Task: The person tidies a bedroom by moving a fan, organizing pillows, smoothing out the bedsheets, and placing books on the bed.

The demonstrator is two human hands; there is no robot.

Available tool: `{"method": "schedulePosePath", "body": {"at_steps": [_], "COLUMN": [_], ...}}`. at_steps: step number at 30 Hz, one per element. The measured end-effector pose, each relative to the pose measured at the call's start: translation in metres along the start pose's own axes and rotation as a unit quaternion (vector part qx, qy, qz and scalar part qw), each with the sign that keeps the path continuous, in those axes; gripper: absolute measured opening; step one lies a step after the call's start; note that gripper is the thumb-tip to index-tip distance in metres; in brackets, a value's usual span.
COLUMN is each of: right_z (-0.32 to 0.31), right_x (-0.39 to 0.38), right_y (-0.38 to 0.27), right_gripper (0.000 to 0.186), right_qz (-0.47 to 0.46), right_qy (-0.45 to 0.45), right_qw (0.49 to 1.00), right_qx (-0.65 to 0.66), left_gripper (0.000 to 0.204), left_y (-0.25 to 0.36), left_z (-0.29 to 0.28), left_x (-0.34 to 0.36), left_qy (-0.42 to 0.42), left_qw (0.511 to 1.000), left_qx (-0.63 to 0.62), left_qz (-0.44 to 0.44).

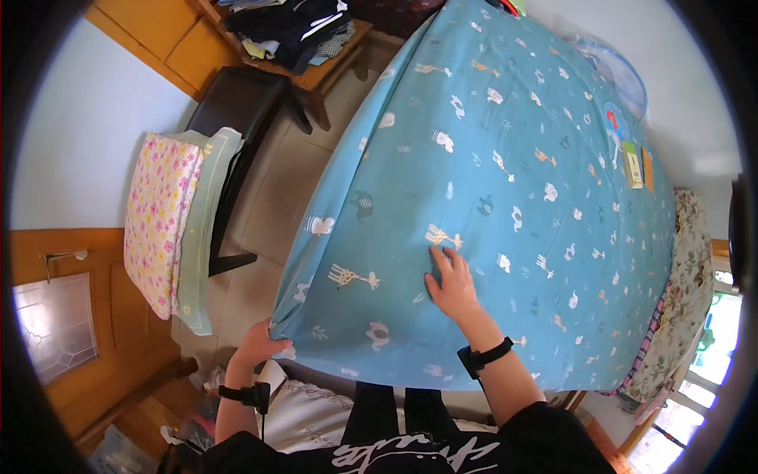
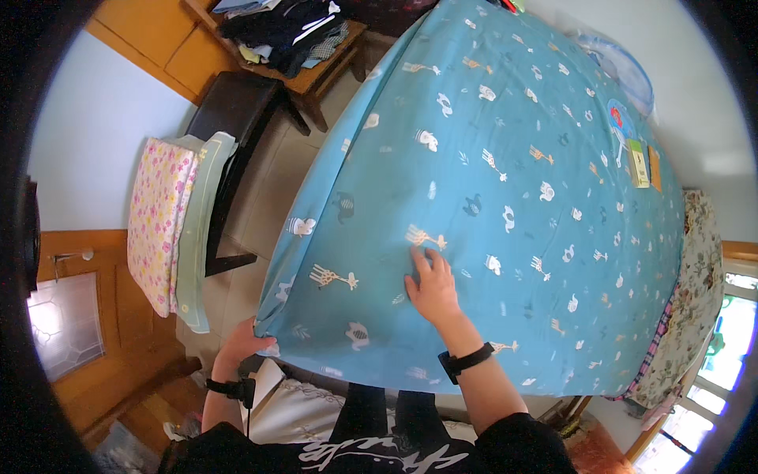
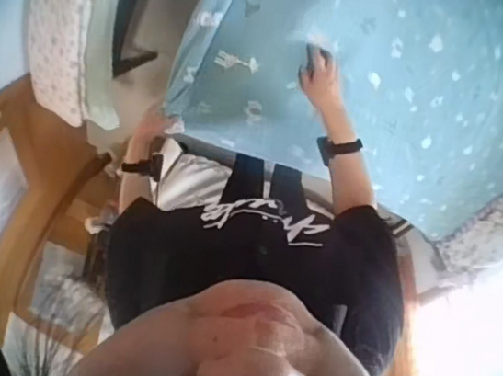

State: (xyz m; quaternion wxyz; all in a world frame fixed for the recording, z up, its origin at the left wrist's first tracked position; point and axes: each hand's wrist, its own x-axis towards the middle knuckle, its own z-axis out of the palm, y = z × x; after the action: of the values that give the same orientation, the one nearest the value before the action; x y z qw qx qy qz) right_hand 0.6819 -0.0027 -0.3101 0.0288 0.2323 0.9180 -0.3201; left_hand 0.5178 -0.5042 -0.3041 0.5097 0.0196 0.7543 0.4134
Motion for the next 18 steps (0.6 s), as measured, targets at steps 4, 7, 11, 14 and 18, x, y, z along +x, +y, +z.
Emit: {"method": "schedulePosePath", "body": {"at_steps": [4,7,11,14,18], "right_z": [0.025,0.029,0.025,0.047,0.080], "right_x": [0.024,0.045,0.070,0.078,0.077], "right_y": [0.013,0.024,0.062,0.083,0.092], "right_gripper": [0.079,0.082,0.080,0.078,0.079], "right_qz": [-0.002,0.031,0.049,0.107,0.109], "right_qy": [-0.061,-0.069,-0.006,-0.019,-0.038], "right_qw": [0.989,0.981,0.973,0.964,0.964], "right_qx": [-0.138,-0.177,-0.224,-0.242,-0.239], "left_gripper": [0.062,0.058,0.057,0.055,0.048], "left_y": [-0.072,-0.078,-0.091,-0.121,-0.183], "left_z": [-0.005,-0.012,-0.015,-0.007,-0.024], "left_x": [0.046,0.049,0.039,0.051,0.107], "left_qy": [0.015,0.014,-0.028,0.053,0.086], "left_qw": [0.993,0.991,0.998,0.994,0.991], "left_qx": [0.112,0.115,-0.005,-0.024,0.064], "left_qz": [-0.033,-0.072,-0.048,-0.096,-0.081]}}
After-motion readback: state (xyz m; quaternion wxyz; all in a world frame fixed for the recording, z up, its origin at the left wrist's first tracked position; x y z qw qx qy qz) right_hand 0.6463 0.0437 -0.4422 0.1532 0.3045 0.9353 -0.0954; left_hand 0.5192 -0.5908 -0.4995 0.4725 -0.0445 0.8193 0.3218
